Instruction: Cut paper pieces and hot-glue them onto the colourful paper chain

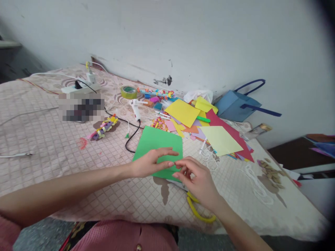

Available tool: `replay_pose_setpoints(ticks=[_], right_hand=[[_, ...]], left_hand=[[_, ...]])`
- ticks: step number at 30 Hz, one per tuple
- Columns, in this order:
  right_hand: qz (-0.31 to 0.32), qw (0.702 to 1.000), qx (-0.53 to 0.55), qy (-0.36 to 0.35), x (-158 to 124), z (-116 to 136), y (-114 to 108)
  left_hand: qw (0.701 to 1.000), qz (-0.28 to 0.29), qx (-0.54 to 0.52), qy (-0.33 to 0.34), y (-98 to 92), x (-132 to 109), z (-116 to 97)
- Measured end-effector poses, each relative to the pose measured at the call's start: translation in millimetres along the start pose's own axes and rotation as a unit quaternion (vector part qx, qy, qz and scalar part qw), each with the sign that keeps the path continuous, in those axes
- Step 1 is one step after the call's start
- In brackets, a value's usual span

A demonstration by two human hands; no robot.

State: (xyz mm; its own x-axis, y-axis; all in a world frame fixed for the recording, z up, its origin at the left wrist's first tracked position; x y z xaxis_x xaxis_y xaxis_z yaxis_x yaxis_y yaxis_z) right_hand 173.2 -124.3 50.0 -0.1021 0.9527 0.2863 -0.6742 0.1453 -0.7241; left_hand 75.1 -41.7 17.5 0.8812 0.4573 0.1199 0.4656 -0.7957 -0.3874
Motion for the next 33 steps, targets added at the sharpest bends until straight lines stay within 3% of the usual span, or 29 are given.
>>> replay_pose_setpoints(ticks=[8, 13, 16, 20, 26, 33], right_hand=[[-0.025, 0.995, -0.053, -0.082, 11, 14, 5], [-0.143, 0.965, -0.22, -0.009, 15, -39, -22], [-0.165, 0.953, -0.255, 0.017, 22, -83, -41], [-0.108, 0.963, -0.248, 0.009, 40, -116, -45], [0.003, 0.976, -0.214, -0.037, 79, -121, -5], [0.037, 0.975, -0.215, -0.027, 107, -144, 14]], left_hand=[[1.0, -0.02, -0.003, 0.005, -1.6, -5, -2], [1.0, -0.028, 0.0, -0.008, -8.3, -7, -1], [0.998, -0.052, 0.046, -0.002, -18.4, -11, 4], [0.985, -0.102, 0.139, 0.015, -35.8, -21, 19], [0.966, -0.186, 0.178, 0.026, -66.0, -42, 40], [0.958, -0.212, 0.192, -0.008, -91.9, -56, 56]])
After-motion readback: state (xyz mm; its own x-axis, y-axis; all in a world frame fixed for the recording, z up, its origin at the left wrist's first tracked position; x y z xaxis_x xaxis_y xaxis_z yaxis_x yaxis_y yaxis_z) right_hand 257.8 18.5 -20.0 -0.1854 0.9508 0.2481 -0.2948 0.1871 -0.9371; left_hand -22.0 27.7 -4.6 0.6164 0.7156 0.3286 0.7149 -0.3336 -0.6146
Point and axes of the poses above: each hand's wrist, its own x-axis towards the middle knuckle, its own y-axis out of the palm, z = x × y, the point moved 7 cm from there along x, towards the middle knuckle, and after that the axes turned 6 degrees about -y, right-handed, at the moved point
